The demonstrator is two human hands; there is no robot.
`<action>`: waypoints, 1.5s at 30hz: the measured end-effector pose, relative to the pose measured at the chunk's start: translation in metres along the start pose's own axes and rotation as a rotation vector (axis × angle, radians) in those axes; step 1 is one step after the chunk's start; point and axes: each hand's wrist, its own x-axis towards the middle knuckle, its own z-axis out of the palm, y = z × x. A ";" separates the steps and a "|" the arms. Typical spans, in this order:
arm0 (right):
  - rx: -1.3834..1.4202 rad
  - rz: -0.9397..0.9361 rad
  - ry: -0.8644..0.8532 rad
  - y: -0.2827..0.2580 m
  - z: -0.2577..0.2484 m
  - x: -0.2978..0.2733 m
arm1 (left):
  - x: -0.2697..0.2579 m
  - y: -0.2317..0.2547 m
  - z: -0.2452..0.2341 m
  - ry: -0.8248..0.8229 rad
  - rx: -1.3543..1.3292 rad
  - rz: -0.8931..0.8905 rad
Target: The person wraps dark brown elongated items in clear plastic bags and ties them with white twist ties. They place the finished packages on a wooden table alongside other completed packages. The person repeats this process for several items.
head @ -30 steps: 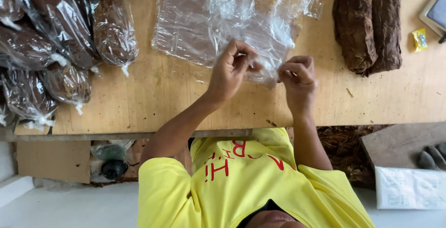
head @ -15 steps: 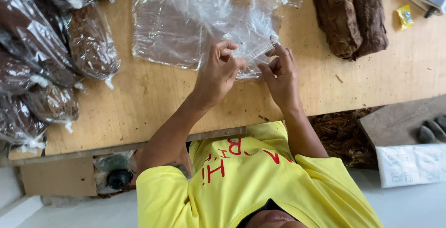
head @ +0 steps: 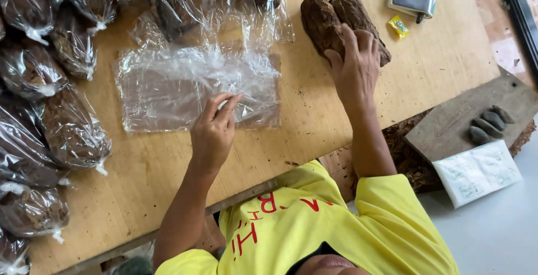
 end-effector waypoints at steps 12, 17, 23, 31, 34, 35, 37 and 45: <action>0.135 0.082 -0.297 -0.010 -0.001 0.009 | -0.002 -0.003 0.003 -0.031 -0.044 -0.038; 0.358 0.126 -0.328 -0.001 0.008 0.008 | -0.002 -0.002 0.005 -0.042 -0.057 -0.033; -0.004 -0.004 0.023 0.023 0.034 0.005 | -0.002 0.000 0.005 -0.035 -0.038 -0.025; -0.143 0.057 -0.391 0.006 0.017 -0.005 | -0.001 0.001 0.003 -0.059 -0.045 -0.040; 0.001 0.070 -0.475 0.013 0.005 -0.015 | -0.004 -0.004 0.013 -0.001 -0.037 -0.053; 0.075 0.079 -0.537 0.016 0.002 -0.020 | -0.007 -0.007 0.018 0.056 -0.042 -0.068; 0.148 0.101 -0.522 0.019 -0.005 -0.022 | -0.006 -0.009 0.020 0.056 -0.027 -0.063; -0.094 -0.162 -0.132 0.024 0.006 -0.021 | 0.001 0.001 0.005 -0.073 -0.048 -0.053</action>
